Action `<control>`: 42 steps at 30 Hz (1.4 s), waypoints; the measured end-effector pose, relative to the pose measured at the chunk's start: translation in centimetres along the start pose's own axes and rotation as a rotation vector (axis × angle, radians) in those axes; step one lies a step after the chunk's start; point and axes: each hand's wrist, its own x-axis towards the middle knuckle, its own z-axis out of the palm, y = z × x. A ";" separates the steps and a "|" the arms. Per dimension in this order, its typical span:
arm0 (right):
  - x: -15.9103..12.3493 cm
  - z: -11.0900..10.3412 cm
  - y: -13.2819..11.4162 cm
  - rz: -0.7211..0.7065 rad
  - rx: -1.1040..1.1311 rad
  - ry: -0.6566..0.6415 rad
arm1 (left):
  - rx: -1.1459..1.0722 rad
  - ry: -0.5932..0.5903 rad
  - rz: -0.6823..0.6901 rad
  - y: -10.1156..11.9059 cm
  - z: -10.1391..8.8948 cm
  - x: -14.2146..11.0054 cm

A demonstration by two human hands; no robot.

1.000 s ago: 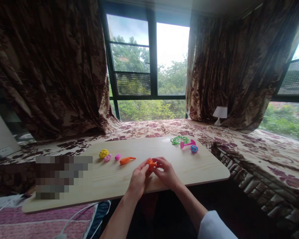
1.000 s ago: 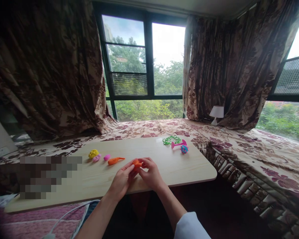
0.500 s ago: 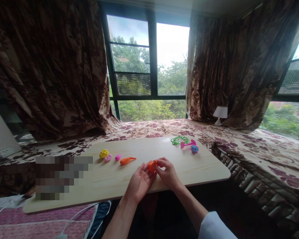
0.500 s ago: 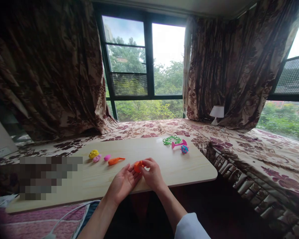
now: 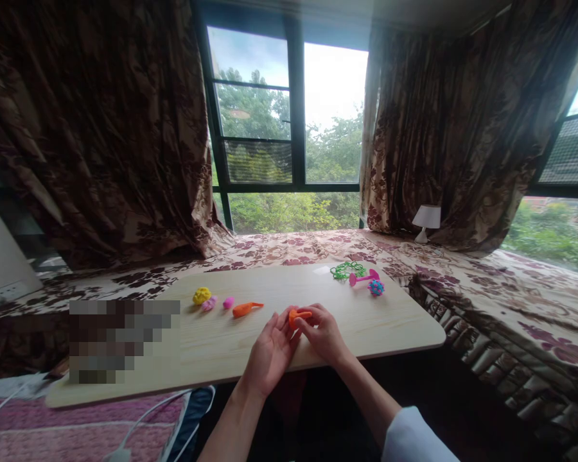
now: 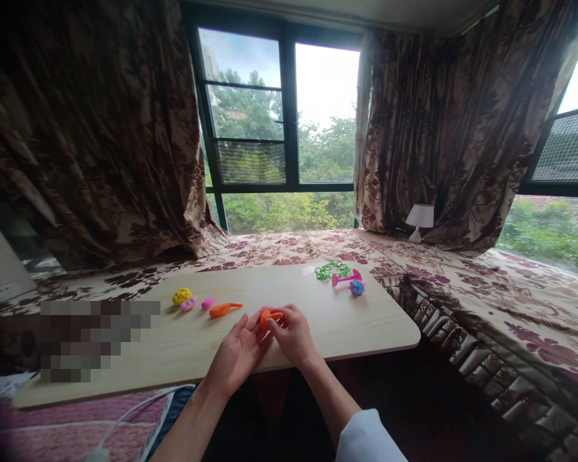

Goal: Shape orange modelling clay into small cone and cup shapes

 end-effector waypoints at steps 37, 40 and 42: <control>0.3 -0.8 0.5 0.402 0.764 -0.075 | 0.259 0.200 0.148 0.4 -0.3 0.9; 0.2 -0.4 0.3 0.310 0.635 -0.081 | 0.362 0.231 0.240 0.2 0.0 1.4; 0.1 -0.3 0.1 0.265 0.553 -0.113 | 0.374 0.225 0.234 -0.1 0.2 1.8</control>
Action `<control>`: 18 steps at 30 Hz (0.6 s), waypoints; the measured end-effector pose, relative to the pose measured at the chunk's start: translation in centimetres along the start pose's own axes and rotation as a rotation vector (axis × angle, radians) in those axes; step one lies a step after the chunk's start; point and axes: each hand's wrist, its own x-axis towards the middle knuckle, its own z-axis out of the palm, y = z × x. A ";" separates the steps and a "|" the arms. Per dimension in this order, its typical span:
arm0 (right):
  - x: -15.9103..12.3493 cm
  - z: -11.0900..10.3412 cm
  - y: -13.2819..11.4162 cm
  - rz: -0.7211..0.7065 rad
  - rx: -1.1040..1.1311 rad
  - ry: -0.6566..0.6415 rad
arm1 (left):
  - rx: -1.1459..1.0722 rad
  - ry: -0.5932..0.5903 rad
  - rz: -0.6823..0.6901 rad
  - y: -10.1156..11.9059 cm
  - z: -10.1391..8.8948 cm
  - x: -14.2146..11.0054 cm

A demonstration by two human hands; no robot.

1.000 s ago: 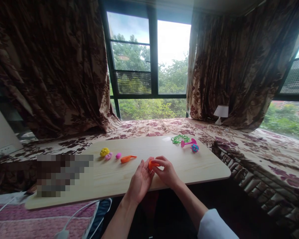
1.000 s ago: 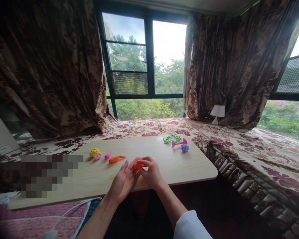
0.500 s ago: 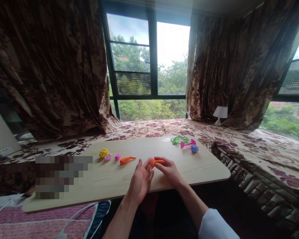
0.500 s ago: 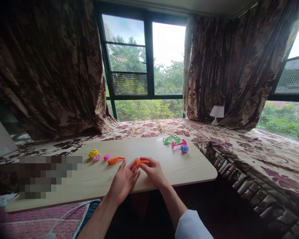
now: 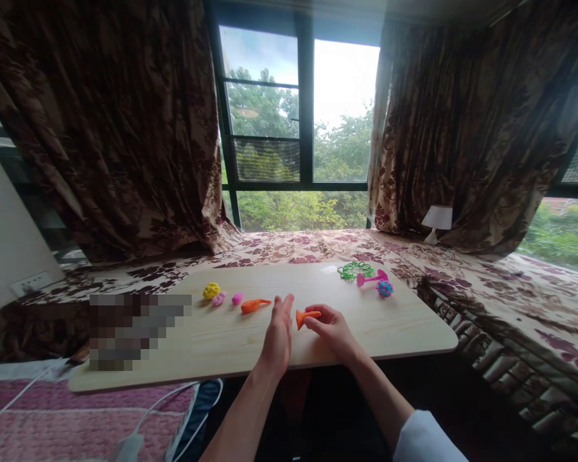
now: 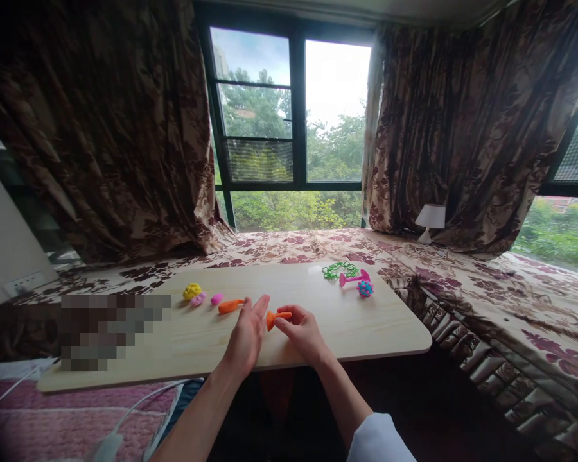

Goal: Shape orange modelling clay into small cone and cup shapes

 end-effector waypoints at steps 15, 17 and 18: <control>-0.1 0.7 0.1 -0.099 -0.095 -0.014 | -0.237 0.035 -0.140 -0.2 0.9 0.4; -0.1 0.8 0.2 -0.119 -0.124 -0.010 | -0.257 0.034 -0.142 -0.4 0.8 0.6; -0.2 0.9 0.1 -0.132 -0.148 -0.007 | -0.261 0.037 -0.144 -0.5 0.7 0.6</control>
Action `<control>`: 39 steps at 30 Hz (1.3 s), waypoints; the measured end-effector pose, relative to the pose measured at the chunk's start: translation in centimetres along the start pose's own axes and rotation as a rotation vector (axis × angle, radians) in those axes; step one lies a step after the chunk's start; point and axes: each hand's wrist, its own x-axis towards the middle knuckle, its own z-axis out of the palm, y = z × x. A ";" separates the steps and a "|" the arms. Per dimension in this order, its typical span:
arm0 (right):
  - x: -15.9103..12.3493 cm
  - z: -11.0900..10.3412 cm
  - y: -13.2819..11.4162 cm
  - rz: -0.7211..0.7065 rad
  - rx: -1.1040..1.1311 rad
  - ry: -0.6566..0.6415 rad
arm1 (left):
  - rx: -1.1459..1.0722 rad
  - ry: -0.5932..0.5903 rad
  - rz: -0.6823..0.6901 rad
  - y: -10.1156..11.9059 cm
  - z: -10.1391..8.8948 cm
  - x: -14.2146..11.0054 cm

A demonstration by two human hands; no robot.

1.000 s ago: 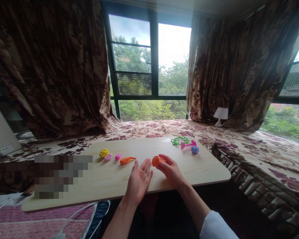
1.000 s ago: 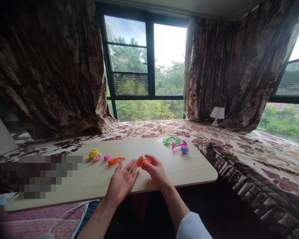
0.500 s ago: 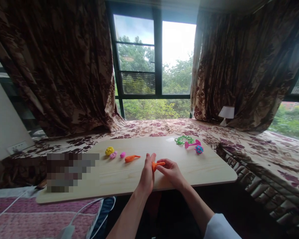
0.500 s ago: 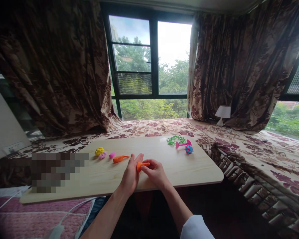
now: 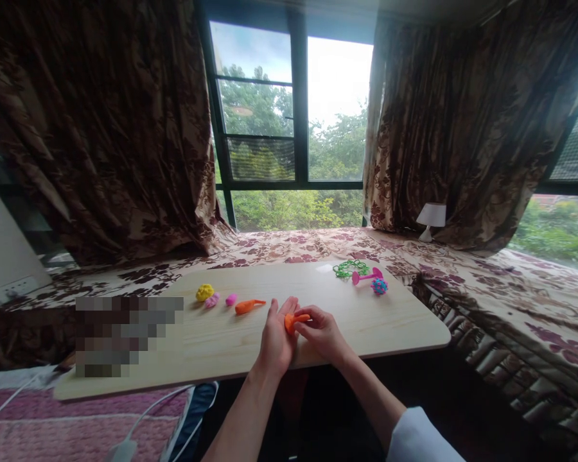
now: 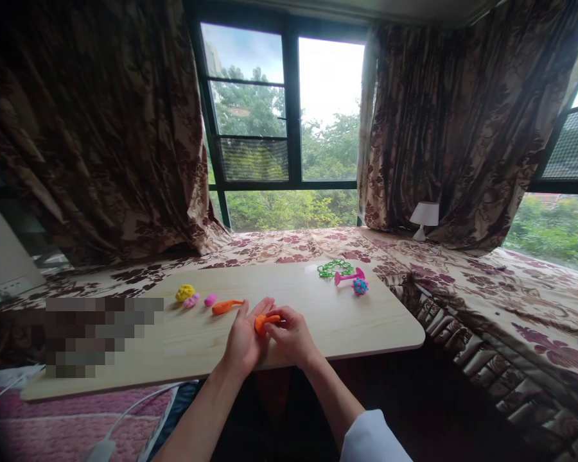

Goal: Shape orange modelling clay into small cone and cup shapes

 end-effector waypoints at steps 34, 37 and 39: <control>-0.1 0.0 -0.6 -0.012 -0.141 0.012 | 0.024 -0.022 0.087 -0.9 -1.3 0.3; -0.2 0.0 -0.5 -0.024 -0.153 0.005 | 0.015 -0.049 0.050 -0.6 -1.1 0.1; -0.2 0.0 -0.5 -0.028 -0.177 -0.003 | 0.017 -0.067 0.035 -0.4 -1.1 0.0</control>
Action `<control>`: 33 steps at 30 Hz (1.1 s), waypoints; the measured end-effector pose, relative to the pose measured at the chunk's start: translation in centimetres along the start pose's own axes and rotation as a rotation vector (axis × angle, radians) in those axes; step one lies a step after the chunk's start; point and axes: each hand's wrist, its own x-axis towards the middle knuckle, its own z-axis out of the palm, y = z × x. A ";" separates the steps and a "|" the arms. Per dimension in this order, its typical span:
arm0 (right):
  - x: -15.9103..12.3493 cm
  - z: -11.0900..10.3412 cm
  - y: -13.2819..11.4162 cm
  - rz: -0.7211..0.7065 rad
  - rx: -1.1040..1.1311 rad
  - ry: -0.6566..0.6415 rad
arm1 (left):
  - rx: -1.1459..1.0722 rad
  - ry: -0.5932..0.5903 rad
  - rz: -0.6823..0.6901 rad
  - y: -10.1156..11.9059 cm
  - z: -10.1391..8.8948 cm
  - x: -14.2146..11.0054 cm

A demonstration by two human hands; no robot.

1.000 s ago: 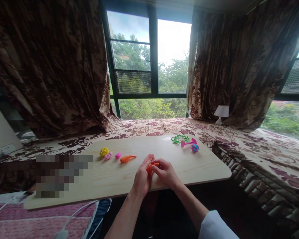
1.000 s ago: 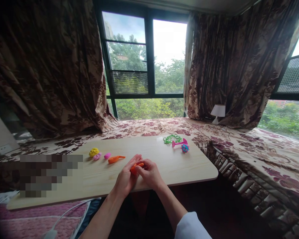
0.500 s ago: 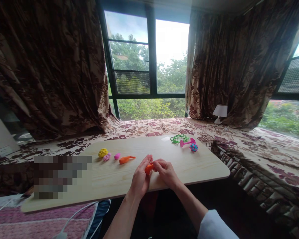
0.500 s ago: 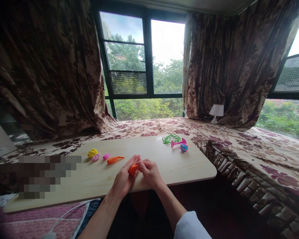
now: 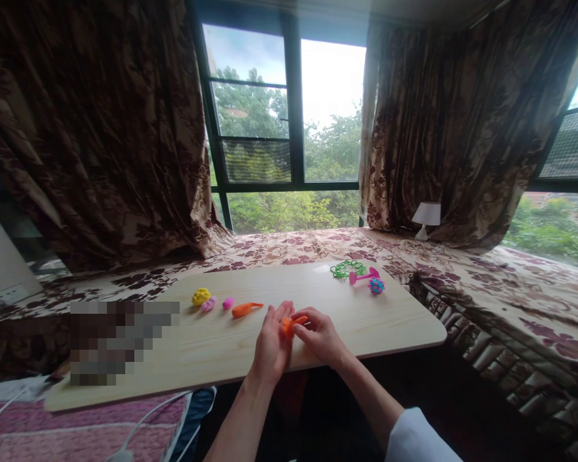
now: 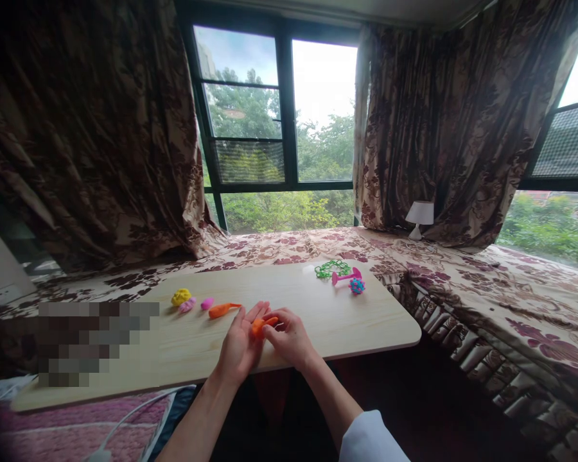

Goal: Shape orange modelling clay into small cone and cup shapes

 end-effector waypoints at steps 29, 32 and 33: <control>0.4 -0.6 1.0 -0.018 -0.109 0.002 | 0.356 0.077 0.143 1.6 -1.1 -0.6; 1.5 -1.5 1.0 -0.070 -0.329 -0.017 | 0.579 0.212 0.290 3.0 -2.7 -0.8; 1.9 -1.7 1.0 -0.083 -0.388 -0.064 | 0.640 0.235 0.319 3.4 -3.0 -0.8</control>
